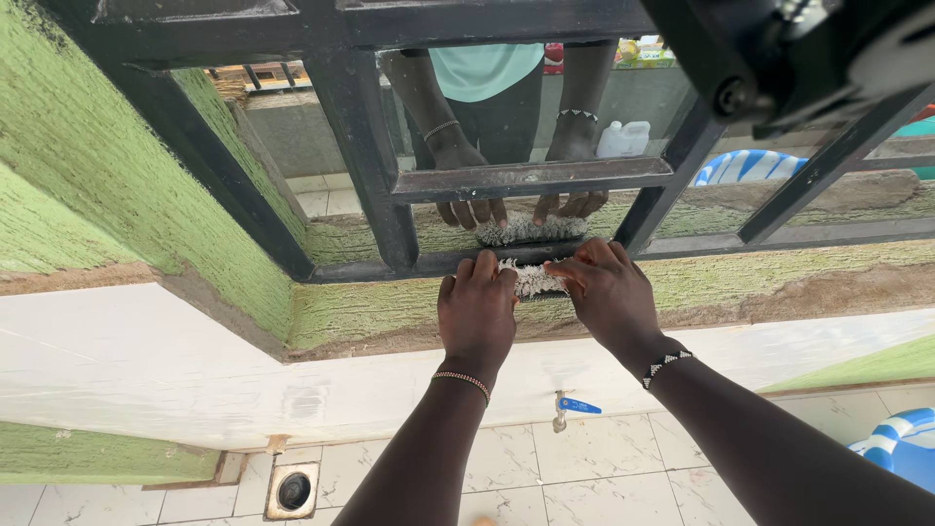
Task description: The person cleans a window sill on a balcony by scrubbing it with a brush, wiping it with a cloth, and applying a cleaning agent.
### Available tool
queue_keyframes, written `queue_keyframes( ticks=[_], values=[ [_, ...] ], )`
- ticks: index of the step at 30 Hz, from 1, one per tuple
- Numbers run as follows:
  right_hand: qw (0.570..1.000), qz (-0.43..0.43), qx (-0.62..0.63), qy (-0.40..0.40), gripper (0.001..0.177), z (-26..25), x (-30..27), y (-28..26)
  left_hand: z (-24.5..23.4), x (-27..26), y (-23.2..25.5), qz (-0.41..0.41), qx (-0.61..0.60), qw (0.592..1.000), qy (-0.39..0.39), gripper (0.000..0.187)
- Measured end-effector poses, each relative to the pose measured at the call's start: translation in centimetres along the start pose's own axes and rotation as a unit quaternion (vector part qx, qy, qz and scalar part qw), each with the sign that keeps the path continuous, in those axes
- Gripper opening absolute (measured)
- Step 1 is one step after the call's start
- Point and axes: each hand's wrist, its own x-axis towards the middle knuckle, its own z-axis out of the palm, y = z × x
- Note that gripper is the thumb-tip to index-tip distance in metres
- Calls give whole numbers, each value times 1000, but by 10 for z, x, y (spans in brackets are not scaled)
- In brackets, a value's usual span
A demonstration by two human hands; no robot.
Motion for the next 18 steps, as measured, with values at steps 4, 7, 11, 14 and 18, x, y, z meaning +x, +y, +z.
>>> queue_keyframes(
  ticks=[4, 7, 11, 14, 18],
  values=[
    [1000, -8, 12, -1, 35, 6, -4, 9, -13, 1, 8, -69, -38, 997, -7, 37],
    [991, 70, 100, 52, 49, 15, -13, 19, -13, 8, 4, -201, -74, 970, -114, 50],
    [897, 365, 237, -77, 61, 19, -3, 31, -7, 20, -7, -308, -155, 911, -227, 67],
    [809, 444, 375, -86, 61, 7, 4, 29, -6, 20, -14, -292, -252, 902, -194, 55],
    [625, 508, 590, 49, 39, -7, 2, 25, -9, 12, -6, -431, -533, 704, -186, 46]
  ],
)
